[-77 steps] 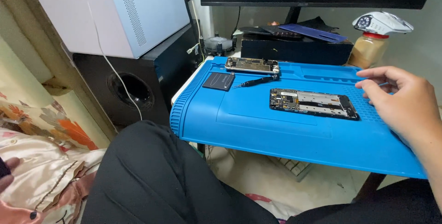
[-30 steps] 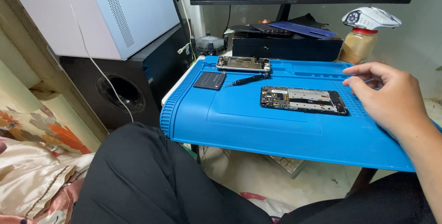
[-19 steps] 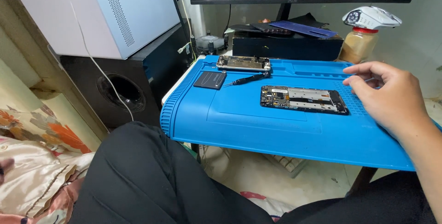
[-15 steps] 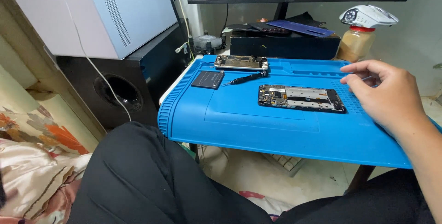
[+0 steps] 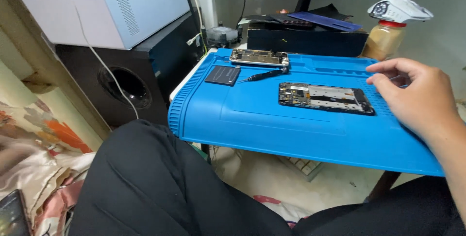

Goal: Disassembling a mobile phone frame by removing screws and internal components using a precision screwdriver.

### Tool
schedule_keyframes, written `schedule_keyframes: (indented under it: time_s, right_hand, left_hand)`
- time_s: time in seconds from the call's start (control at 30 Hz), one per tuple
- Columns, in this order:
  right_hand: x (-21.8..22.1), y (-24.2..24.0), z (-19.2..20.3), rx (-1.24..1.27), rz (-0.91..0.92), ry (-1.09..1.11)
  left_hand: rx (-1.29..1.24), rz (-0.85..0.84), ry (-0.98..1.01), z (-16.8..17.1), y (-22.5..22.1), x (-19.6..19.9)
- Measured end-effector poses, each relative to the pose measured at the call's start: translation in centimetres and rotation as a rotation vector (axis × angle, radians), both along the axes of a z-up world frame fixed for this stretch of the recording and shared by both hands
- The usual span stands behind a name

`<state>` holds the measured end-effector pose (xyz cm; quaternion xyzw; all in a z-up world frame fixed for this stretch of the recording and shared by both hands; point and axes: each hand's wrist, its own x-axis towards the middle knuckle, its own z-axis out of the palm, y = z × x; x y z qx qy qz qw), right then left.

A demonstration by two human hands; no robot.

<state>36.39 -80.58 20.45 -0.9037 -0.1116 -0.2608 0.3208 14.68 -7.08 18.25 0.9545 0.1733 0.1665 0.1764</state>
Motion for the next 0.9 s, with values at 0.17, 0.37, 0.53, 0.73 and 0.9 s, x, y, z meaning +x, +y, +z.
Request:
schedule_keyframes:
  time_s: [0.17, 0.37, 0.53, 0.73, 0.9]
  right_hand:
    - [0.4, -0.2, -0.3, -0.003, 0.005, -0.024]
    - [0.3, -0.9, -0.2, 0.066, 0.038, -0.054]
    - [0.6, -0.5, -0.5, -0.125, 0.146, -0.142]
    - [-0.1, 3.6, 1.7, -0.251, 0.304, 0.047]
    - [-1.1, 5.1, 2.7, -0.426, 0.262, 0.271]
  left_hand:
    - [-0.011, -0.051, 0.174, 12.8, -35.4, 5.6]
    - [0.327, -0.526, -0.076, 5.4, -40.3, 23.4]
    - [0.428, -0.423, -0.003, 4.8, -41.4, 25.5]
    - [-0.361, -0.611, -0.559, 5.0, -39.9, 24.3]
    - [-0.794, -0.581, -0.458, 3.4, -40.7, 22.9]
